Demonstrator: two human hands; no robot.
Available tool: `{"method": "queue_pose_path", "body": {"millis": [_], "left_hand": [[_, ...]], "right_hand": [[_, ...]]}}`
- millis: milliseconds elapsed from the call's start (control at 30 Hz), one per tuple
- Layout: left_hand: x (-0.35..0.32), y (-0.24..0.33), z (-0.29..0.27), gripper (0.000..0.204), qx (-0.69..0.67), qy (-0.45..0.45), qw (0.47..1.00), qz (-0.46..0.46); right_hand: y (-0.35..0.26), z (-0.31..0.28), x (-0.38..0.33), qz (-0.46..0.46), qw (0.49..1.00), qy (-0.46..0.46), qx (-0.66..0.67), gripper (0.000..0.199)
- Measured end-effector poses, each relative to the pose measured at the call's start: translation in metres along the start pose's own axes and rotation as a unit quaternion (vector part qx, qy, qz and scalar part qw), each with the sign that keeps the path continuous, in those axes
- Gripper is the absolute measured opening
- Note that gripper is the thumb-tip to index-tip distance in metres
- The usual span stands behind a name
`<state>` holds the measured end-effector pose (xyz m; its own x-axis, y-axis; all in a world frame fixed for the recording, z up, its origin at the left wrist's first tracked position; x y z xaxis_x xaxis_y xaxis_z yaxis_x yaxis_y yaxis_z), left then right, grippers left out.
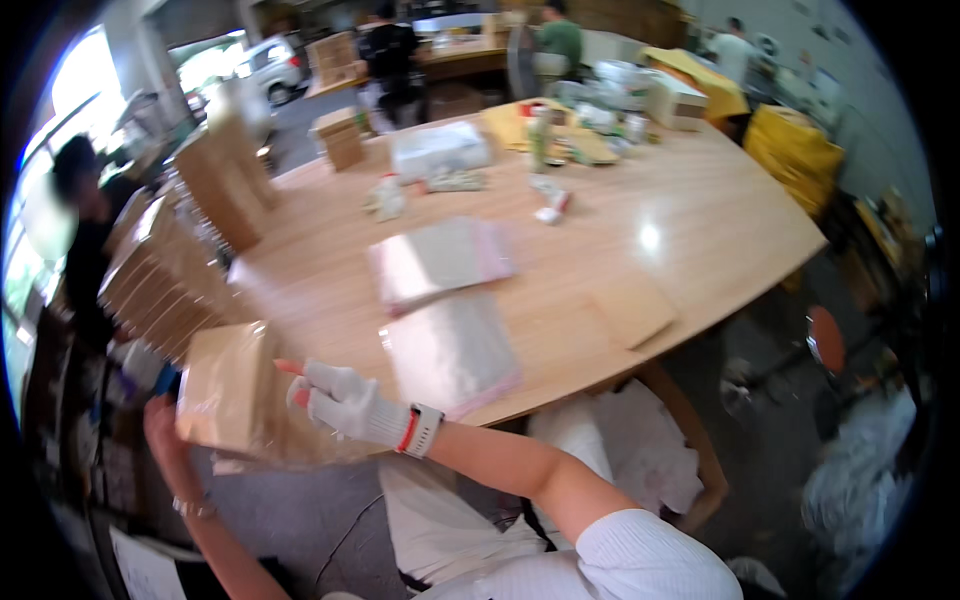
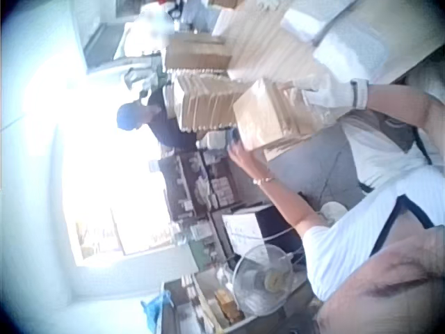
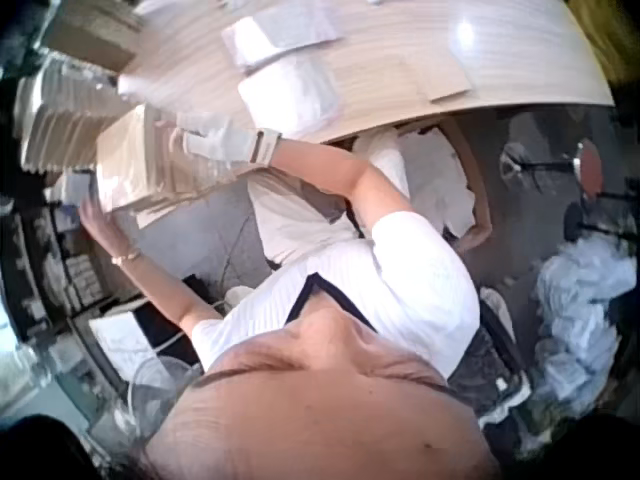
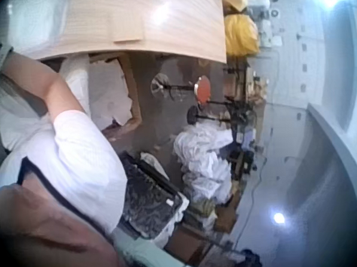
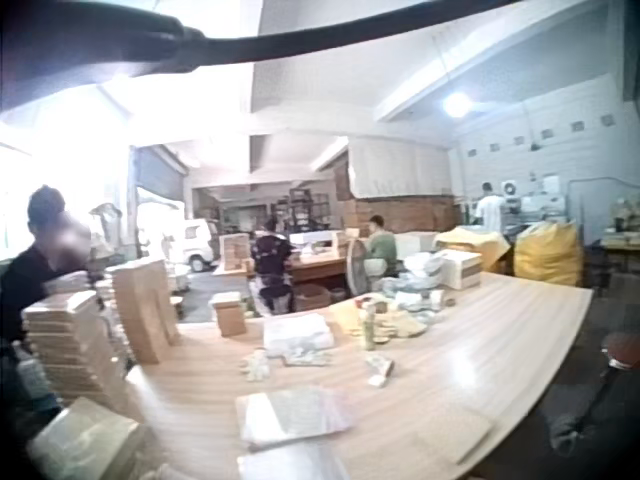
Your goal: The person places small rectangular cardboard pieces into clear plastic bags at a table. They repeatedly pick up a cardboard piece, insert it into a bag, and set the filled bag aside. The process is repeated continuously throughout the clip.
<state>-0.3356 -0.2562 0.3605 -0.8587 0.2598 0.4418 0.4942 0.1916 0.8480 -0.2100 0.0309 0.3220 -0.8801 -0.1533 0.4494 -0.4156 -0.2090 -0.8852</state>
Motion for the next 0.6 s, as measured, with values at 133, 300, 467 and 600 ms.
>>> {"method": "queue_pose_path", "body": {"millis": [133,300,467,600], "left_hand": [[-0.060,0.067,-0.021,0.039,0.278,0.200,0.927,0.150],[-0.124,0.072,0.032,0.025,-0.033,0.218,0.937,0.270],[-0.153,0.061,0.114,0.026,0.057,0.029,0.978,0.198],[-0.158,0.043,0.179,0.016,-0.057,-0.148,0.983,0.094]], "right_hand": [[0.044,-0.131,-0.145,0.027,0.973,0.230,-0.015,0.025],[-0.041,-0.343,-0.386,0.221,0.604,0.585,-0.495,0.022],[-0.049,-0.439,-0.482,0.472,0.495,0.589,-0.431,0.063],[-0.047,-0.421,-0.458,0.494,0.496,0.506,-0.504,0.060]]}}
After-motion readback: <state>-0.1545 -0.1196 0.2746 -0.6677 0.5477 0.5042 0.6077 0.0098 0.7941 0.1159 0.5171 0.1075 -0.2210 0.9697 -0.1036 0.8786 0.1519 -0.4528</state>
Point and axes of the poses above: each hand's wrist, its own x-axis towards the middle knuckle, its own z-axis out of the palm, y = z × x, the point moved 7 cm from there along x, towards the middle knuckle, and after that the axes turned 9 degrees about -y, right-handed, at the moved point
